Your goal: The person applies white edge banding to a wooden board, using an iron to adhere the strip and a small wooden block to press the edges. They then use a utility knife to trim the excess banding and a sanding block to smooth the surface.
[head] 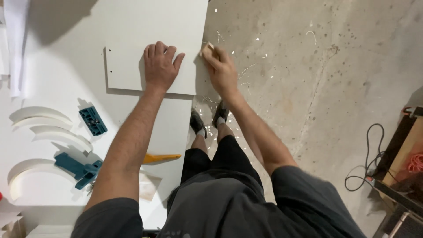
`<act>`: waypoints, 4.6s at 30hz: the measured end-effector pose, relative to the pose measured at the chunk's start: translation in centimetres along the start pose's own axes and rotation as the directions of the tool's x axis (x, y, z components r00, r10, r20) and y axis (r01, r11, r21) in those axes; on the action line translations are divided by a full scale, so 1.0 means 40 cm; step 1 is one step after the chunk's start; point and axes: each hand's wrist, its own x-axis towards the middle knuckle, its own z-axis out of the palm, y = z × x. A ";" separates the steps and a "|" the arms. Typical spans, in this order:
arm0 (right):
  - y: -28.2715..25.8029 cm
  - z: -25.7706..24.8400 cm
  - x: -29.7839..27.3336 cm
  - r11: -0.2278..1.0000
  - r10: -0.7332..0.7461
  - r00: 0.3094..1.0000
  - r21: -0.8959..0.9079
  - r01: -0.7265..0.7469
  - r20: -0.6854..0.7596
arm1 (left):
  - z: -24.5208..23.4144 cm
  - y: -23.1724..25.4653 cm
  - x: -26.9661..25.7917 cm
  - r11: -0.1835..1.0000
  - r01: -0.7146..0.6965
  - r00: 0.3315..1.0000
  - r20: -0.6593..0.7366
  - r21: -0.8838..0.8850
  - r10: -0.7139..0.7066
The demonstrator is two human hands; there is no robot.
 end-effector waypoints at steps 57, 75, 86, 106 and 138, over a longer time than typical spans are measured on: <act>0.179 0.098 0.065 0.352 0.674 0.722 0.793 -0.498 0.154 | 0.081 -0.038 -0.031 0.999 0.019 0.999 -0.038 0.046 -0.017; 0.234 0.041 -0.035 0.426 0.456 0.845 0.766 -0.482 0.279 | -0.125 0.094 -0.193 0.935 0.194 0.868 -0.392 -0.297 -0.305; -0.056 -0.201 -0.034 0.714 0.354 0.920 0.588 -0.380 0.166 | -0.394 0.455 -0.095 -0.533 -0.084 0.127 0.521 -0.842 -0.844; -0.329 -0.059 0.244 0.649 -0.128 0.703 0.595 -0.474 0.700 | -0.366 0.193 -0.288 -0.133 -0.424 0.000 0.147 -0.896 -0.989; -0.493 -0.095 0.437 0.169 -0.978 0.168 0.944 0.282 0.125 | -0.418 -0.017 -0.225 0.410 -0.783 0.311 -0.865 -0.468 -0.393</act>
